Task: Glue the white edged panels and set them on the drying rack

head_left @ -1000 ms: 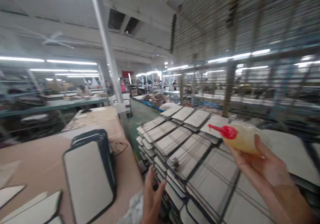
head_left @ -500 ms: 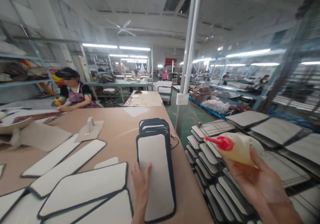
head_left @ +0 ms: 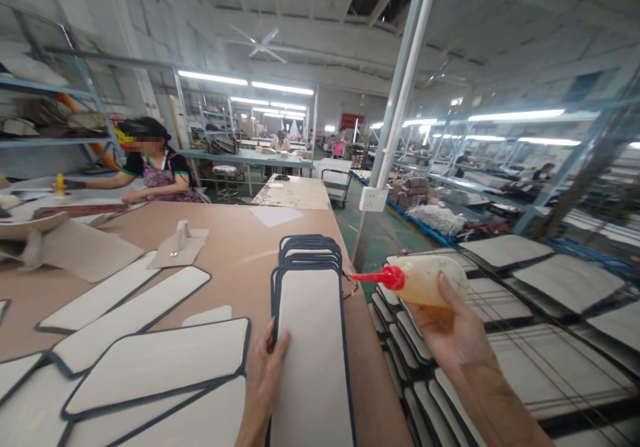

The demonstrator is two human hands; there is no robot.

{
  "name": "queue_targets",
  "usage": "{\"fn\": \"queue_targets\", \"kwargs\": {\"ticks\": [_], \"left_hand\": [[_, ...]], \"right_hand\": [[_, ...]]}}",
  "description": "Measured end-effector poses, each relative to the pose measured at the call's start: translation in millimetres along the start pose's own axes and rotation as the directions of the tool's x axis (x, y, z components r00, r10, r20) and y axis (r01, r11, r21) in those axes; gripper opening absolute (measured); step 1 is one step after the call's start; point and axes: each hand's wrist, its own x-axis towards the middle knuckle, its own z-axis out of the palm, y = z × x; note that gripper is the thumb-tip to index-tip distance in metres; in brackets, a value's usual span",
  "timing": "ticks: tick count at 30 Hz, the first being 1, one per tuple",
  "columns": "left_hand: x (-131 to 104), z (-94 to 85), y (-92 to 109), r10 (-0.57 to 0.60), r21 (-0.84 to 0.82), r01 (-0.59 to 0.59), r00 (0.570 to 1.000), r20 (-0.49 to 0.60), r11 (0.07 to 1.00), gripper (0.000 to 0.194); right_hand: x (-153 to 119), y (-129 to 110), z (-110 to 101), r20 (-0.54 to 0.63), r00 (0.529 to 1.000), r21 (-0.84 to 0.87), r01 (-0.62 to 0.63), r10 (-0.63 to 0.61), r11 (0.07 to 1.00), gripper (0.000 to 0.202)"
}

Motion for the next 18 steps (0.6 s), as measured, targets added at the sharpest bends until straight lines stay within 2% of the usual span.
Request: {"fn": "queue_targets", "kwargs": {"ticks": [4, 7, 12, 15, 18], "left_hand": [[-14, -1.5, 38, -0.079, -0.261, 0.120, 0.984, 0.162, 0.958, 0.057], [-28, 5.7, 58, -0.096, -0.345, 0.171, 0.970, 0.225, 0.923, 0.060], [-44, 17.1, 76, -0.094, -0.404, 0.189, 0.966, 0.242, 0.895, 0.059], [-49, 21.7, 83, -0.108, -0.423, 0.201, 0.966, 0.234, 0.884, 0.061], [-52, 24.0, 90, -0.110, -0.433, 0.210, 0.963, 0.245, 0.877, 0.062]], "right_hand": [[4, 5, -10, 0.093, 0.995, -0.032, 0.034, -0.031, 0.999, 0.039], [5, 4, -20, 0.163, 0.981, -0.076, 0.121, -0.107, 0.990, 0.043], [5, -6, -34, 0.289, 0.922, -0.108, 0.299, -0.257, 0.948, 0.043], [6, -15, -39, 0.299, 0.904, -0.134, 0.357, -0.306, 0.924, 0.040], [4, -18, -51, 0.284, 0.907, -0.183, 0.368, -0.310, 0.912, 0.043]]}}
